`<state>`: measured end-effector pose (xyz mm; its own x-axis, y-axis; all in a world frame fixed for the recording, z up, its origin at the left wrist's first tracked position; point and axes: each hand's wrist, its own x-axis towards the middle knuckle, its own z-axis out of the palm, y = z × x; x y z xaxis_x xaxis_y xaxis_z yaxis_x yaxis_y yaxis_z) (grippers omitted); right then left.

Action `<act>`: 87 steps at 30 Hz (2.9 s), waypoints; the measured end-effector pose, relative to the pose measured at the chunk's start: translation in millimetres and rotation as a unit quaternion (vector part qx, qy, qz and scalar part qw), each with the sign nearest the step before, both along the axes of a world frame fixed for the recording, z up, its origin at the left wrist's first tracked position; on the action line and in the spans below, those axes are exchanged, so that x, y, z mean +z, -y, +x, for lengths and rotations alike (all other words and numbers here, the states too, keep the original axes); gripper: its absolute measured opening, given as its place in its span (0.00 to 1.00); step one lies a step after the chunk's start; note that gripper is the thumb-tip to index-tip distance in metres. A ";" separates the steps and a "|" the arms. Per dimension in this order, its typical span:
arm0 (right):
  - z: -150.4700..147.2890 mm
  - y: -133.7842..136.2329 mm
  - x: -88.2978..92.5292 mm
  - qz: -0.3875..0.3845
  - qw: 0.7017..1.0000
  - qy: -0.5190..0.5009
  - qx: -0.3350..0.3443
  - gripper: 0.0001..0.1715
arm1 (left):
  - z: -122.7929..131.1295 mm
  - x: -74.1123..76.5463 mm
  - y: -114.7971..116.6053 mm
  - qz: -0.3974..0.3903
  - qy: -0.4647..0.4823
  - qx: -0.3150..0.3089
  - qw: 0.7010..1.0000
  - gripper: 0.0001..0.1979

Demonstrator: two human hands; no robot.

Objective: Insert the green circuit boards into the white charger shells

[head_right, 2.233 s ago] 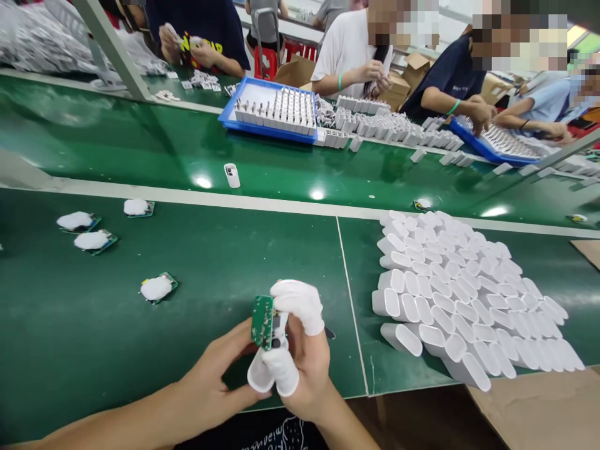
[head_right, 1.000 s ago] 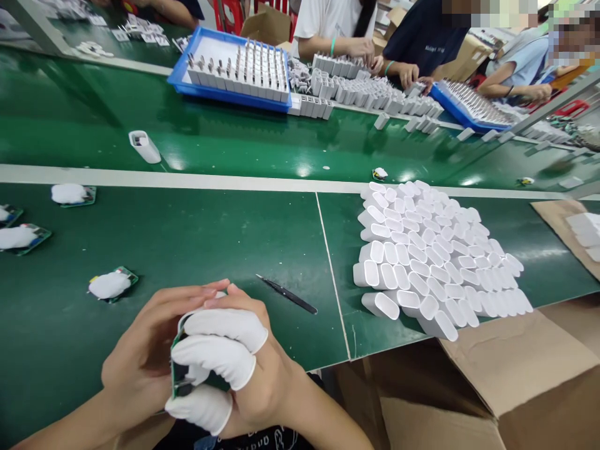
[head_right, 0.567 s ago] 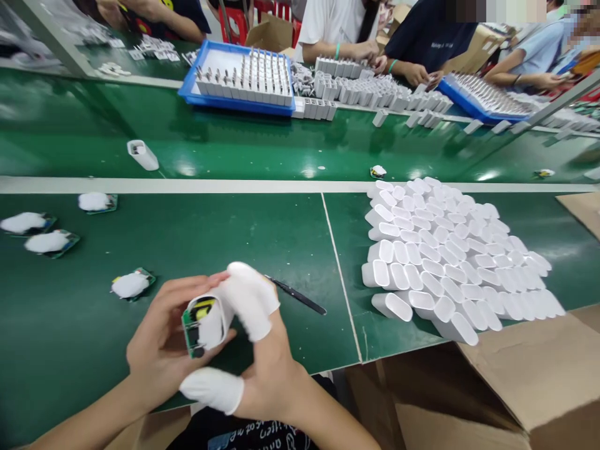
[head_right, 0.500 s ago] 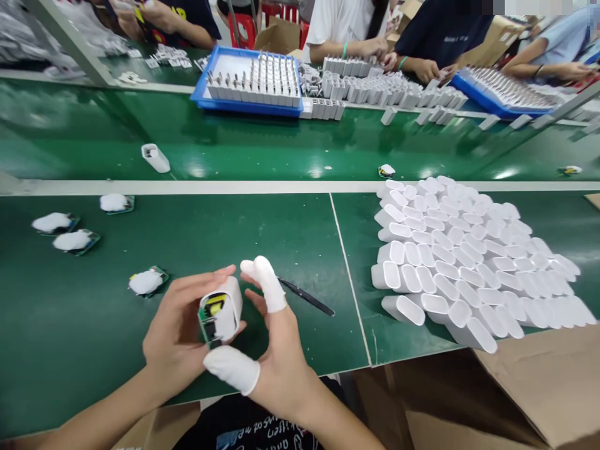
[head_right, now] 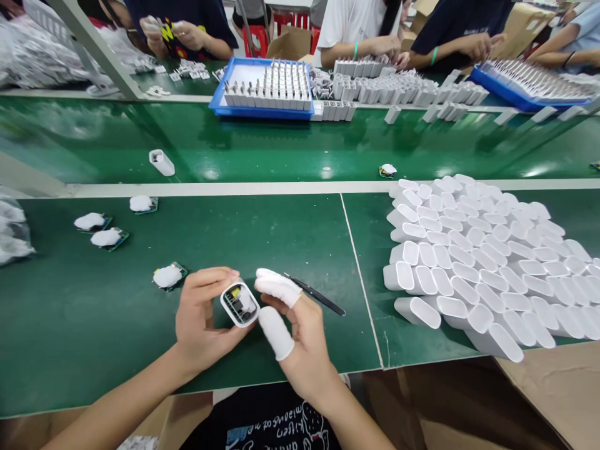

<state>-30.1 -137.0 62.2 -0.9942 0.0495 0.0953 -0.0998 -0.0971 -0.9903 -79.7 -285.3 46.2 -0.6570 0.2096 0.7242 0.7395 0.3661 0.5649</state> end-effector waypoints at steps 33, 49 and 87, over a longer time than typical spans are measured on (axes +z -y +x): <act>-4.8 -17.3 30.7 0.333 0.942 -0.049 0.016 0.12 | 4.3 -4.6 -0.8 -0.092 -0.076 -0.069 0.990 0.18; -7.5 -27.5 36.9 0.400 0.913 -0.023 0.079 0.13 | 4.7 -9.0 4.9 -0.110 -0.089 -0.093 0.986 0.19; 15.9 4.3 -16.3 0.314 0.909 -0.262 -0.079 0.38 | 7.2 -10.0 -2.0 0.022 0.028 -0.044 0.998 0.18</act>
<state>-14.1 -141.3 45.8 -0.7893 -0.0394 0.6127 -0.5371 0.5277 -0.6580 -72.5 -283.3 36.2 -0.6771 0.2374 0.6966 0.7345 0.2760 0.6199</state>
